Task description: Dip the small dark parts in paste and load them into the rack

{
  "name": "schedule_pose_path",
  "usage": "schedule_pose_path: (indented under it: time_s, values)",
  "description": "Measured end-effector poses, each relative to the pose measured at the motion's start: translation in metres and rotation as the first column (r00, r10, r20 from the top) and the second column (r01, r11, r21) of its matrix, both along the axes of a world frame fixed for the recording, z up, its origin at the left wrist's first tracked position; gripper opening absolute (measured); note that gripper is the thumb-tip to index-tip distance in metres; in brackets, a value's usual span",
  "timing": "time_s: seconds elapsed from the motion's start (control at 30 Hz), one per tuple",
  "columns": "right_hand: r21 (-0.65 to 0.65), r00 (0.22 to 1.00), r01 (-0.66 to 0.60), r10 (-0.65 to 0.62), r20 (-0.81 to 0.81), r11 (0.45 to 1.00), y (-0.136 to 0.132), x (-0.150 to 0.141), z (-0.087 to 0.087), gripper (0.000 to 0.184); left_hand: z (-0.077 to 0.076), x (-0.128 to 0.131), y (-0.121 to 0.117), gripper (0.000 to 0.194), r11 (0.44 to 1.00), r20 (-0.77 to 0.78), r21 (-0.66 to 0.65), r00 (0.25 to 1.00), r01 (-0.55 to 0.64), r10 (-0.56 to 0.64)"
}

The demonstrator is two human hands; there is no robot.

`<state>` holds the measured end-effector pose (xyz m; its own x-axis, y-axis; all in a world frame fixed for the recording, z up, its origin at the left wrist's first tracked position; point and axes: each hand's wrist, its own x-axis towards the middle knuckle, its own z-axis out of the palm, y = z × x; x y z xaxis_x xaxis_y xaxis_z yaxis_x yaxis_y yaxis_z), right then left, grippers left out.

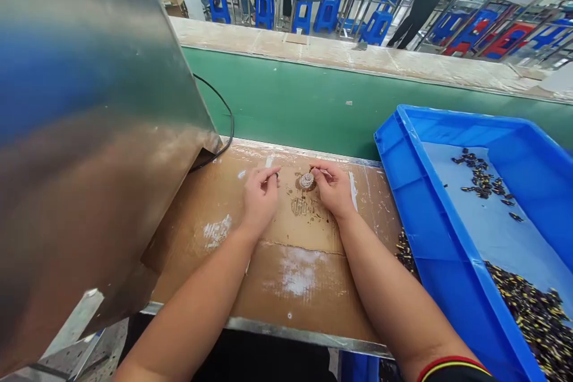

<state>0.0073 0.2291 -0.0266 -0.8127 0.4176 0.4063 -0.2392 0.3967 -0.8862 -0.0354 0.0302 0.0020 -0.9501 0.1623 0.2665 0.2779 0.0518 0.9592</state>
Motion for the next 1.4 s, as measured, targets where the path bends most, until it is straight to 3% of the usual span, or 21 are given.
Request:
schedule_pose_path:
  time_s: [0.13,0.4,0.7,0.93,1.4]
  values:
    - [0.08,1.0,-0.005,0.005,-0.002,0.997,0.0,0.002,0.003,0.019,-0.015,0.001,-0.005,0.025,0.992,-0.098,-0.127,0.995,0.002,-0.014]
    - [0.163,0.999,-0.001,-0.005,0.036,0.987,-0.002,0.005,0.007,0.017,-0.017,-0.011,-0.002,0.022,0.991,-0.061,-0.131,0.998,-0.007,-0.001]
    - [0.096,0.999,0.02,-0.024,0.04,0.995,0.001,0.004,0.002,0.018,-0.017,-0.009,-0.001,0.023,0.995,-0.007,-0.096,1.0,0.014,-0.015]
    - [-0.05,0.996,0.084,-0.083,0.019,0.995,0.0,0.002,0.005,0.019,-0.019,-0.01,0.0,0.024,0.998,0.008,-0.062,1.0,0.022,-0.021]
    - [0.025,1.0,0.012,-0.013,0.016,1.0,-0.003,0.001,0.003,0.017,-0.02,-0.011,0.001,0.024,0.999,0.007,-0.039,1.0,0.022,-0.021]
